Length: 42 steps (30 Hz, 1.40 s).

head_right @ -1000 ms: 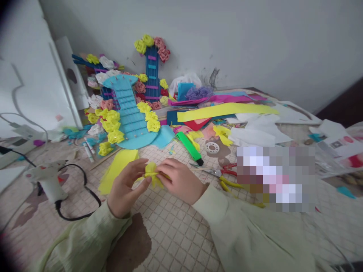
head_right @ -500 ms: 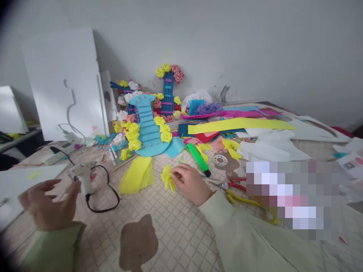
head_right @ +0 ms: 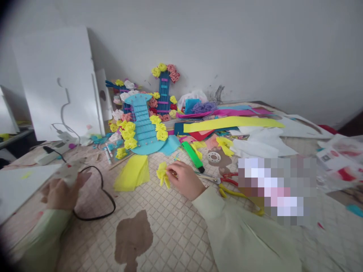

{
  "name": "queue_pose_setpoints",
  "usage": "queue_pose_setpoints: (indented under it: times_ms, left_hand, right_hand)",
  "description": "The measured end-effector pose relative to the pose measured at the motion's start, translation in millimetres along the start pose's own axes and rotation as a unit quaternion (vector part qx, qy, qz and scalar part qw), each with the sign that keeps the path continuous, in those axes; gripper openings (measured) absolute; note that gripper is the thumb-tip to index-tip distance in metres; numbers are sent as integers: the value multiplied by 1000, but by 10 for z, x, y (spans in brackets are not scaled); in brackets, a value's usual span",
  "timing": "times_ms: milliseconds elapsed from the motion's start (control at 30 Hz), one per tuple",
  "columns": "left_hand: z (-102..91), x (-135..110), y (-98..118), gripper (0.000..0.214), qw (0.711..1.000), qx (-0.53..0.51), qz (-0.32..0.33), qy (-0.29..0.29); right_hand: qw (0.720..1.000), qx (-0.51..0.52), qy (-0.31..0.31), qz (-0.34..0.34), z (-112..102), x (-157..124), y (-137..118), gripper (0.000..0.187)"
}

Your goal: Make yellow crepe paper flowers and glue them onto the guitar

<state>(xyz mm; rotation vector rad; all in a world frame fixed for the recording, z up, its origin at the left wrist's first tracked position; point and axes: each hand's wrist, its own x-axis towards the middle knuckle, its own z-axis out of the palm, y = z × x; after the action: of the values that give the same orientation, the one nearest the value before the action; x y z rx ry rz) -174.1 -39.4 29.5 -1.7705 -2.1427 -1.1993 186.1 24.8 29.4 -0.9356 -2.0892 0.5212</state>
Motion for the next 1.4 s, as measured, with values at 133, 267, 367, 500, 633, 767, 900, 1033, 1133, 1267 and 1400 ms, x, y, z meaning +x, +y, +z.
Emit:
queue_pose_setpoints:
  times_ms: [133,267,367,500,633,767,900,1033,1133,1267,1400]
  left_hand:
    - [-162,-134,505,18,997,-11,24,-70]
    - [-130,-417,1039,15,970,-60,164,-167]
    - [-20,-578,1241,20,946,-56,254,-193]
    - [103,-632,1368,20,917,-92,301,-246]
    - [166,-634,1431,17,916,-96,299,-250]
    - [202,-632,1428,18,915,-83,315,-239]
    - [224,-627,1400,16,916,-64,326,-225]
    - [241,-630,1383,15,914,-60,332,-226]
    - [260,-635,1370,16,913,-62,330,-231]
    - [291,-643,1346,16,914,-68,315,-246]
    - [304,-648,1334,15,918,-61,307,-245]
  right_hand:
    - [1000,9,-10,7,-11,2,-30,11]
    - [1000,2,-17,8,-19,8,-45,11]
    - [1000,-7,-6,3,-26,8,-36,11]
    - [1000,-6,2,-8,-48,11,-35,12]
    - [1000,-7,-7,-7,-74,18,-63,14]
    - [1000,-8,-6,-8,-75,19,-66,15]
    - [1000,-9,-4,-16,-64,14,-40,16]
    - [1000,-13,3,-27,-52,6,-25,15]
    - [999,-16,4,-31,-44,2,-24,16]
    - [999,-20,5,-33,-40,4,-20,16]
    - [999,-25,2,-32,-41,12,-15,16]
